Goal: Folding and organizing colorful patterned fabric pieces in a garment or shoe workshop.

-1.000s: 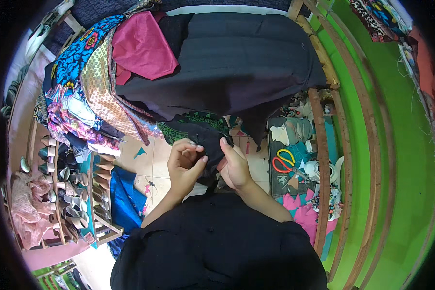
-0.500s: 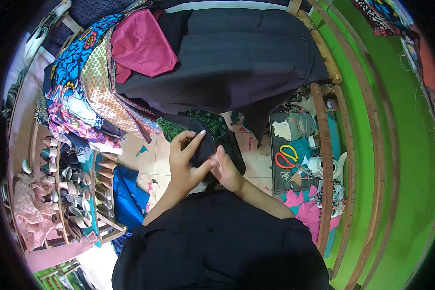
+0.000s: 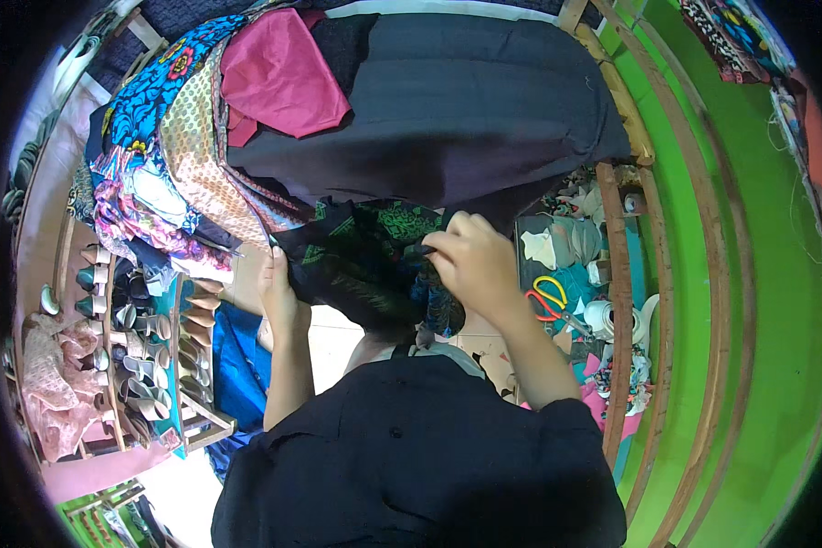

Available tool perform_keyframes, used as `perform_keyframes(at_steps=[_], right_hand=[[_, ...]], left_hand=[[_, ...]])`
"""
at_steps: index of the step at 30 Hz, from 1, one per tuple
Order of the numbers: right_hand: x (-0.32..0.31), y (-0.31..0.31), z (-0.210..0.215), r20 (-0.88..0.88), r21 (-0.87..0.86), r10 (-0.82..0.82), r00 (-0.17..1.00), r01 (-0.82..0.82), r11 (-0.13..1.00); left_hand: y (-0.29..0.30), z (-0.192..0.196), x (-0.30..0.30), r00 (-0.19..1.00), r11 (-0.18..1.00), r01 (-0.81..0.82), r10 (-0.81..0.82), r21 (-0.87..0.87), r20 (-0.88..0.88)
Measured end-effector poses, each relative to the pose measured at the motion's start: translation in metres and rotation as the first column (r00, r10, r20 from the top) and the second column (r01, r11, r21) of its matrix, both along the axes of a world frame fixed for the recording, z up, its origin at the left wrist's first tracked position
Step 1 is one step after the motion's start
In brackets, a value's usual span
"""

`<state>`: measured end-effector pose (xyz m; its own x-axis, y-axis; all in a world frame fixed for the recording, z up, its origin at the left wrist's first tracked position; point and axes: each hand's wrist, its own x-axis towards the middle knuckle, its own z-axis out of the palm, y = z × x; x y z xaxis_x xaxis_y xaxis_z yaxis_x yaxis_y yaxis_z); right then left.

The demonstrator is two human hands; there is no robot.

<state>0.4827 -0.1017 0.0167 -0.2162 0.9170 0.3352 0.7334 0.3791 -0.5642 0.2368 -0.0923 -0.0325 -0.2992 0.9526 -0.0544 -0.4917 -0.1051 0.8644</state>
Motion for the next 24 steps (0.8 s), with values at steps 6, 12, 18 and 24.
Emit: perform_keyframes(at_steps=[6,12,18,24], right_hand=[[0.001,0.019,0.017,-0.485,-0.298,0.187,0.854,-0.363,0.883],[-0.037,0.020,-0.011,-0.850,-0.041,0.297,0.434,-0.617,0.786],[-0.035,0.029,-0.003,-0.821,-0.196,0.244,0.516,-0.657,0.728],[-0.047,0.036,-0.016,-0.904,0.009,0.327,0.276,-0.751,0.660]], left_hand=[[-0.011,0.013,0.021,0.982,0.990,0.138,-0.141,-0.035,-0.128],[-0.023,0.021,0.040,0.926,0.973,0.222,-0.231,-0.064,-0.297],[-0.024,0.018,0.029,0.936,0.965,0.257,-0.264,-0.060,-0.233],[-0.025,0.008,0.021,0.926,0.922,0.363,-0.373,-0.134,-0.062]])
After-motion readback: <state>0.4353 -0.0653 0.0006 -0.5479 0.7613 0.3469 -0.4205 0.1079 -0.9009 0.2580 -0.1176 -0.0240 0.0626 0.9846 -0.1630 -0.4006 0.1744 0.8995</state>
